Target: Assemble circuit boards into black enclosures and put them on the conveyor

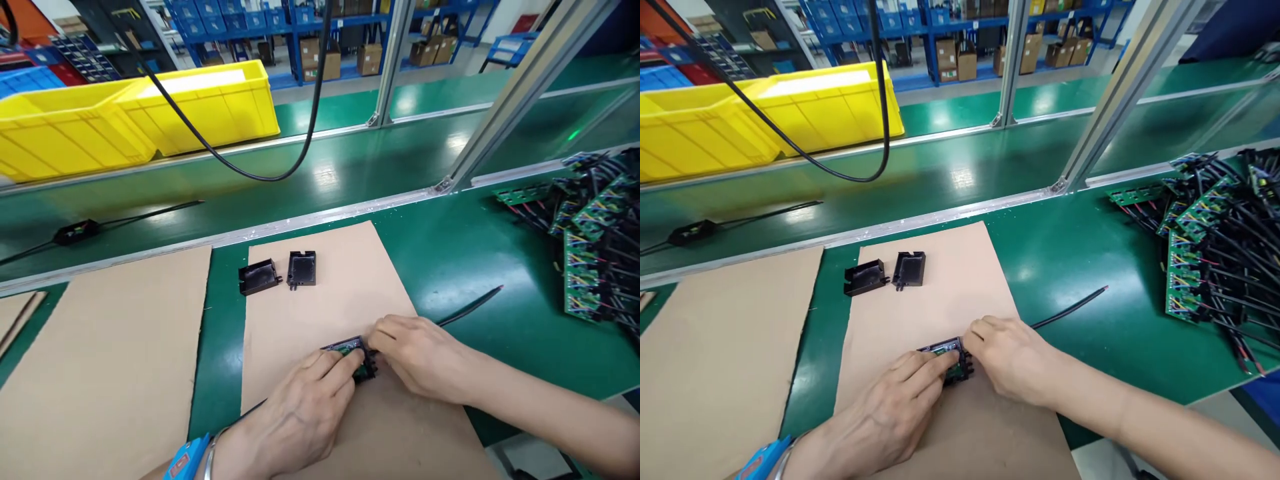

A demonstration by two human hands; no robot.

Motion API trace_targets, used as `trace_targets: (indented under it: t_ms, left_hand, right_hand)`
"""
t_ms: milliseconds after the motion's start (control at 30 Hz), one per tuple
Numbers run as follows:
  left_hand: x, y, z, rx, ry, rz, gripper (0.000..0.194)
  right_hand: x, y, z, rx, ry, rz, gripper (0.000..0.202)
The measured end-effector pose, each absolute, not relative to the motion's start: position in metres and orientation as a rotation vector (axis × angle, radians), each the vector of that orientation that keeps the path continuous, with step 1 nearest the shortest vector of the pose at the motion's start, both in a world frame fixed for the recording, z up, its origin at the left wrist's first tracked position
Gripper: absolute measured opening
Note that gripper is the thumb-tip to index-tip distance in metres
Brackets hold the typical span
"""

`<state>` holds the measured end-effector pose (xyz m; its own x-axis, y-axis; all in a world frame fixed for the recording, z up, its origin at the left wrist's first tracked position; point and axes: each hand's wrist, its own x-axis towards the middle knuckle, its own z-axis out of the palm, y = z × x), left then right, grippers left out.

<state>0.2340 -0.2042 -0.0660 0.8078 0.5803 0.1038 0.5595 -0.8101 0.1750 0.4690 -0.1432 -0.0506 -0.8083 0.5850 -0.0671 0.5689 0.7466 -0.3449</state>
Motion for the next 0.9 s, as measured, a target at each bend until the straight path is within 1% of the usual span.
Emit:
trace_targets:
  t_ms: [100,233,367,467,567,633,733,800,900]
  left_hand:
    - [0.235,-0.206,-0.067,2.88,0.924,0.166,0.04]
    - [0.241,-0.203,-0.066,2.829,0.922,0.101,0.038]
    - [0.236,-0.196,-0.056,2.714,0.843,0.124,0.041]
    - [0.223,-0.196,-0.043,2.622,0.842,0.164,0.047]
    - [0.212,-0.201,-0.034,2.492,1.076,0.285,0.046]
    - [0.21,-0.203,-0.033,2.365,1.235,0.342,0.047]
    - [0.213,-0.201,-0.042,2.215,1.274,0.353,0.054]
    - [0.215,-0.2,-0.051,2.176,1.251,0.37,0.05]
    - [0.214,-0.201,-0.064,2.202,1.243,0.426,0.042]
  right_hand:
    - [0.473,-0.151,-0.068,-0.816,-2.834,0.354,0.025]
    - [0.468,-0.154,-0.082,-0.711,-2.788,0.236,0.023]
    - [0.467,-0.15,-0.079,-0.769,-2.791,0.321,0.017]
    - [0.472,-0.147,-0.067,-0.882,-2.737,0.519,0.012]
    - [0.47,-0.144,-0.053,-0.98,-2.62,0.708,0.01]
    - [0.459,-0.141,-0.048,-1.008,-2.58,0.722,0.009]
    - [0.431,-0.136,-0.045,-1.005,-2.718,0.651,0.024]
    - [0.414,-0.134,-0.045,-1.007,-2.847,0.612,0.029]
    - [0.401,-0.135,-0.048,-1.064,-2.903,0.617,0.028]
